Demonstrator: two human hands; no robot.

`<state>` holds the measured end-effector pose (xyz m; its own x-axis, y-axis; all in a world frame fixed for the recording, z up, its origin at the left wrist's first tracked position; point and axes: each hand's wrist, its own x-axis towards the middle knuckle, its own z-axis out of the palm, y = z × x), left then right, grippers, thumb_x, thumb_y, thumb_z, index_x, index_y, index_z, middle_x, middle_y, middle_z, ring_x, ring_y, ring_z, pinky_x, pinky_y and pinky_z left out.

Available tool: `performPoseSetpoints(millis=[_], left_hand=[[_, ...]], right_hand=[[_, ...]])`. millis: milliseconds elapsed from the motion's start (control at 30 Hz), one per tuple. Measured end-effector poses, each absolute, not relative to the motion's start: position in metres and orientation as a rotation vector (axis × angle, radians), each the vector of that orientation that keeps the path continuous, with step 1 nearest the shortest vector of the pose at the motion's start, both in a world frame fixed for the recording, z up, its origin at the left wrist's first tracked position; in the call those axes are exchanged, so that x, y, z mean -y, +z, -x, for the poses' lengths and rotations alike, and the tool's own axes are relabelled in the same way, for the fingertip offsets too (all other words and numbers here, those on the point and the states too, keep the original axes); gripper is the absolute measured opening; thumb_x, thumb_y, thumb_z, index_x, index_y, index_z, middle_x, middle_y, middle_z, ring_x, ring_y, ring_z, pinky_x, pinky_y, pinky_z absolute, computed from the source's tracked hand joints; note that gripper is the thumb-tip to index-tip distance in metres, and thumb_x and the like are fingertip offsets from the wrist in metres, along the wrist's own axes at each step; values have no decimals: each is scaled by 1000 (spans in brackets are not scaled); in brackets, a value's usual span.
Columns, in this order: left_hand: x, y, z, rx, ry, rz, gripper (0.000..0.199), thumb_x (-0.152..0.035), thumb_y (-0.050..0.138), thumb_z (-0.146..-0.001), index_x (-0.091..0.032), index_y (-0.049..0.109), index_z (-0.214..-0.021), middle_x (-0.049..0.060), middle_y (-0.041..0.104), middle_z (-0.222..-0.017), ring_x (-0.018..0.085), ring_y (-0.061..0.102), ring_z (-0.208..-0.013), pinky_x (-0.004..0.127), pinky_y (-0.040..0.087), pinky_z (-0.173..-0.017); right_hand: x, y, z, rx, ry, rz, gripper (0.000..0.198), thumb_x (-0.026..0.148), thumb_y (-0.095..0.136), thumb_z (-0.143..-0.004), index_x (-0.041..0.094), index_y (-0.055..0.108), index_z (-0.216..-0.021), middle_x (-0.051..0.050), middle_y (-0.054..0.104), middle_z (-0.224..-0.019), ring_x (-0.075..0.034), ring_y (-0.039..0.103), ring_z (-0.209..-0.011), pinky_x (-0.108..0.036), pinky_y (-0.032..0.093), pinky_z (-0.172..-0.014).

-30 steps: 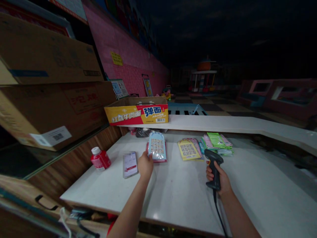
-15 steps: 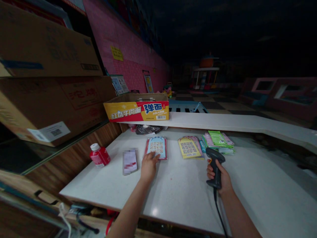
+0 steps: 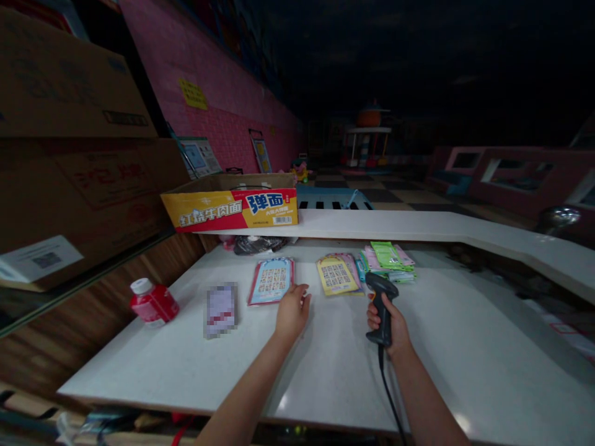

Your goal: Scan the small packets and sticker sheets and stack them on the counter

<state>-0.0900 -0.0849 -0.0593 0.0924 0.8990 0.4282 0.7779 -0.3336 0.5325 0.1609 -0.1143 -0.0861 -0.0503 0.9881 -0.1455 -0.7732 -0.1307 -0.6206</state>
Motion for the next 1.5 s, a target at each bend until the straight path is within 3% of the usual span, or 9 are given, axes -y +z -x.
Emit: performPoseSetpoints(millis=[67, 167, 267, 367, 533, 667, 967, 1267, 1500], left_hand=[[72, -59, 63, -1757, 949, -1994, 23, -15, 54, -83, -14, 57, -106, 7, 64, -91, 16, 63, -80, 29, 49, -77], [54, -57, 31, -1992, 851, -1820, 26, -24, 58, -83, -12, 51, -105, 14, 61, -104, 20, 64, -91, 30, 47, -77], [42, -54, 14, -2125, 744, -1739, 44, -37, 67, -77, -13, 46, -108, 18, 57, -113, 25, 65, -95, 31, 47, -75], [31, -55, 13, -2139, 747, -1681, 58, -31, 79, -64, -14, 45, -107, 17, 57, -114, 25, 65, -96, 29, 48, -74], [14, -67, 27, -1903, 951, -1418, 46, -24, 83, -53, -14, 53, -88, 9, 66, -85, 23, 66, -82, 28, 48, -63], [15, -82, 36, -1712, 991, -1303, 29, -30, 78, -59, -16, 54, -69, 1, 60, -60, 18, 62, -60, 26, 44, -51], [41, -110, 47, -1295, 1421, -1435, 16, -33, 53, -75, -20, 49, -82, 4, 67, -84, 17, 65, -72, 27, 53, -55], [42, -104, 50, -1213, 1463, -1326, 24, -40, 56, -73, -20, 49, -84, 5, 67, -87, 19, 67, -74, 30, 56, -56], [41, -107, 49, -1203, 1455, -1331, 17, -32, 53, -76, -19, 48, -86, 6, 66, -90, 19, 66, -78, 28, 56, -55]], right_hand=[[114, -86, -161, 443, 1592, 641, 38, 45, 77, -67, 17, 60, -87, 6, 48, -55, -5, 37, -40, -15, 32, -35], [113, -87, -161, 447, 1585, 659, 41, 47, 77, -65, 18, 59, -88, 6, 47, -55, -5, 38, -40, -16, 33, -35], [110, -89, -160, 456, 1574, 676, 43, 50, 77, -65, 19, 58, -88, 7, 46, -55, -6, 38, -39, -16, 31, -34], [108, -90, -158, 445, 1569, 667, 44, 51, 77, -64, 18, 59, -87, 7, 47, -54, -5, 38, -39, -16, 30, -34], [107, -88, -156, 428, 1569, 654, 45, 50, 78, -63, 17, 60, -87, 7, 47, -54, -5, 37, -38, -17, 30, -34], [107, -89, -156, 444, 1556, 672, 45, 51, 78, -63, 18, 59, -87, 7, 46, -54, -6, 38, -38, -17, 30, -34], [109, -88, -148, 483, 1502, 748, 49, 52, 80, -61, 15, 61, -87, 6, 50, -52, -5, 39, -37, -16, 31, -34], [148, -63, -134, 758, 1363, 1120, 52, 54, 78, -63, 21, 56, -96, 7, 55, -54, -8, 46, -37, -18, 34, -32], [183, -55, -129, 944, 1268, 1338, 46, 60, 70, -67, 22, 49, -79, 8, 52, -48, -8, 42, -32, -18, 31, -28]])
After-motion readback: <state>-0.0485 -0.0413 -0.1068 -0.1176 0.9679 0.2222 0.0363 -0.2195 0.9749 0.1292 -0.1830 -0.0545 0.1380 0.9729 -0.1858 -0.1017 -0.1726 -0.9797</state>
